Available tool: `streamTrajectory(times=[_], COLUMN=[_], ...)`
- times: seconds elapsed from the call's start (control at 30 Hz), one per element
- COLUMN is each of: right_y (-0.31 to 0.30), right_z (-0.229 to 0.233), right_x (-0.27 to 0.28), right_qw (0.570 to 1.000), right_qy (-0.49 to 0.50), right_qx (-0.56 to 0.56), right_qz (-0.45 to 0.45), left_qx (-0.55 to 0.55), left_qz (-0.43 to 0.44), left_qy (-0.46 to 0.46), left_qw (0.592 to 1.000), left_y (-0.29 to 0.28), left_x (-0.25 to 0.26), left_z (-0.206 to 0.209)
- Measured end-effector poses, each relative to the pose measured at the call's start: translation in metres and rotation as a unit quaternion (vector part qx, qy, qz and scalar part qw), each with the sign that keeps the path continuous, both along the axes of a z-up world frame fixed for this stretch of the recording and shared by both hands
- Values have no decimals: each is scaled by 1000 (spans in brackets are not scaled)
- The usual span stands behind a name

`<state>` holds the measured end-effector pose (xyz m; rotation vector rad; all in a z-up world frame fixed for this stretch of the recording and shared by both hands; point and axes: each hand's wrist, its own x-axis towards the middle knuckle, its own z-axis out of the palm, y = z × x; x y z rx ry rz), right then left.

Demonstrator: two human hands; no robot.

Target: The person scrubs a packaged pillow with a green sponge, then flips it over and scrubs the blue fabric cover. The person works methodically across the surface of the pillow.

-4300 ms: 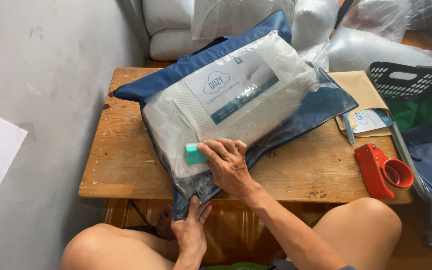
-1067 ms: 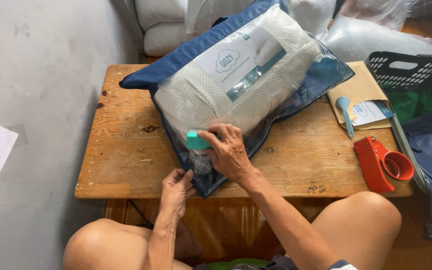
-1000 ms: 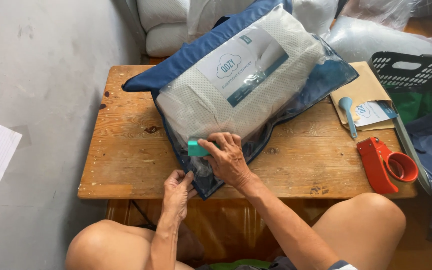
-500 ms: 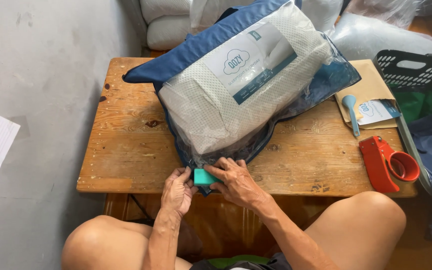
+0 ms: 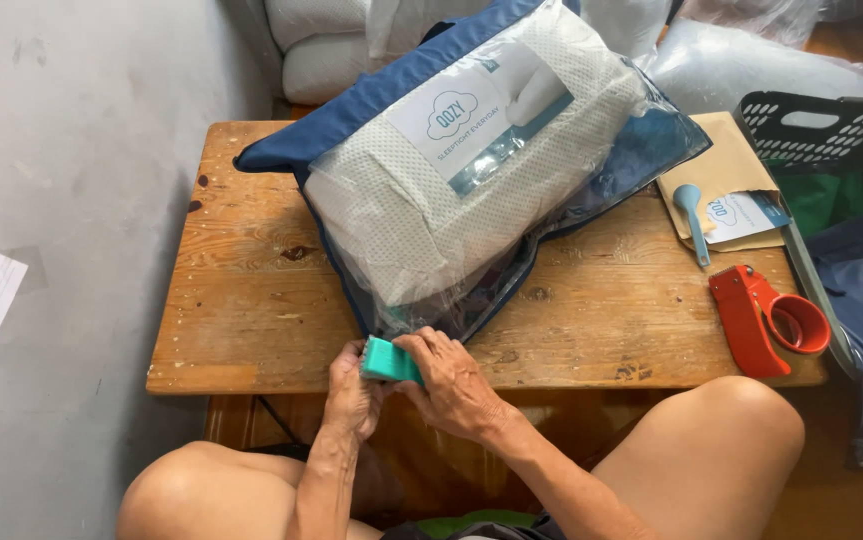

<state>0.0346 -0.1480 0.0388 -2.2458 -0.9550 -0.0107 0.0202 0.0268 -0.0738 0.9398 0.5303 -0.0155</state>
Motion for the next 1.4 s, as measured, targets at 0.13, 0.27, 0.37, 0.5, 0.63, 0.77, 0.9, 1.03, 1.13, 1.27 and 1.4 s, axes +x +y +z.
streamTrajectory(times=[0.13,0.27,0.37,0.5,0.63,0.77,0.9,1.03,1.13,1.27,1.4], right_y=[-26,-85,-106,-89,-59,-67,-110,-117,-96,-56,-31], right_z=[-48,-67,-37,-1,13,7,2,30,39,37,29], right_x=[23,56,59,49,66,106,130,104,82,71,74], right_qw=[988,948,942,944,903,894,930,935,931,941,927], right_qy=[-89,-85,-54,-3,122,125,42,-50,-123,-150,-261], right_qx=[-107,-161,-82,114,275,312,210,149,169,153,52], right_qz=[-68,-263,-320,-310,-308,-295,-297,-317,-298,-261,-264], left_qx=[-4,21,96,140,152,128,24,13,-15,13,60], left_qz=[-16,-21,-7,53,76,61,-7,56,130,173,186], left_qy=[37,39,40,11,-39,-22,14,57,32,2,-17], left_qw=[999,999,995,989,985,990,1000,997,991,985,981], left_y=[-1,8,14,0,7,-44,-96,-78,-46,-25,-19], left_x=[2,7,14,28,56,18,-2,14,35,63,78], left_z=[19,-27,-31,88,8,33,21,88,88,81,59])
